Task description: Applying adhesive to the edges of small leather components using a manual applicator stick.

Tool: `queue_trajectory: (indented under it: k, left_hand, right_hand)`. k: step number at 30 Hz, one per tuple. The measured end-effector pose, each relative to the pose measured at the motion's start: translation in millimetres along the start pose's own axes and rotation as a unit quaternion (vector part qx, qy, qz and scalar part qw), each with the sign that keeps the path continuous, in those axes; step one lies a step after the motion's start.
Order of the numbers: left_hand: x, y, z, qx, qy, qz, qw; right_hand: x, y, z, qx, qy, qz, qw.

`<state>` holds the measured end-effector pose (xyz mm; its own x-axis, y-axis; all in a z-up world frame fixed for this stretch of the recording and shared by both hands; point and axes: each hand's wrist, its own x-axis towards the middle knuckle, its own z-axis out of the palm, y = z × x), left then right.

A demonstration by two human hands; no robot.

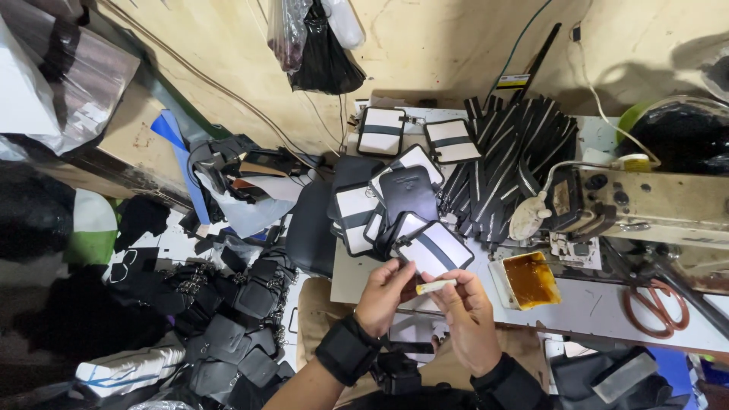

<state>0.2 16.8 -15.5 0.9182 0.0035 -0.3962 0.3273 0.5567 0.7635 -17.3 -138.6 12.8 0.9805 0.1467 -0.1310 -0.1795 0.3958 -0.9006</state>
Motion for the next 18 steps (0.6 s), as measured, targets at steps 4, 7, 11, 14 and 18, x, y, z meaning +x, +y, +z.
queue_trajectory:
  k: [4,7,11,14,18]
  left_hand:
    - [11,-8,1,0.044,0.005,0.02,0.999]
    - [15,-11,-7,0.074,0.017,-0.039,0.996]
    - [6,8,-10,0.216,-0.005,-0.029,0.976]
    - [-1,20,-3,0.191,-0.032,-0.028,0.981]
    - [1,11,-7,0.154,-0.058,-0.035,0.986]
  right_hand:
    - [0,-1,-9,0.016,-0.012,0.026,0.999]
    - [-3,-20,-36,-0.064,-0.003,0.044,0.997]
    - [-7,-61,-99,-0.378,0.087,-0.04,0.921]
    - [2,-66,-139,-0.589,0.116,-0.144,0.787]
    - [10,-21,-203,-0.745,0.121,-0.275,0.596]
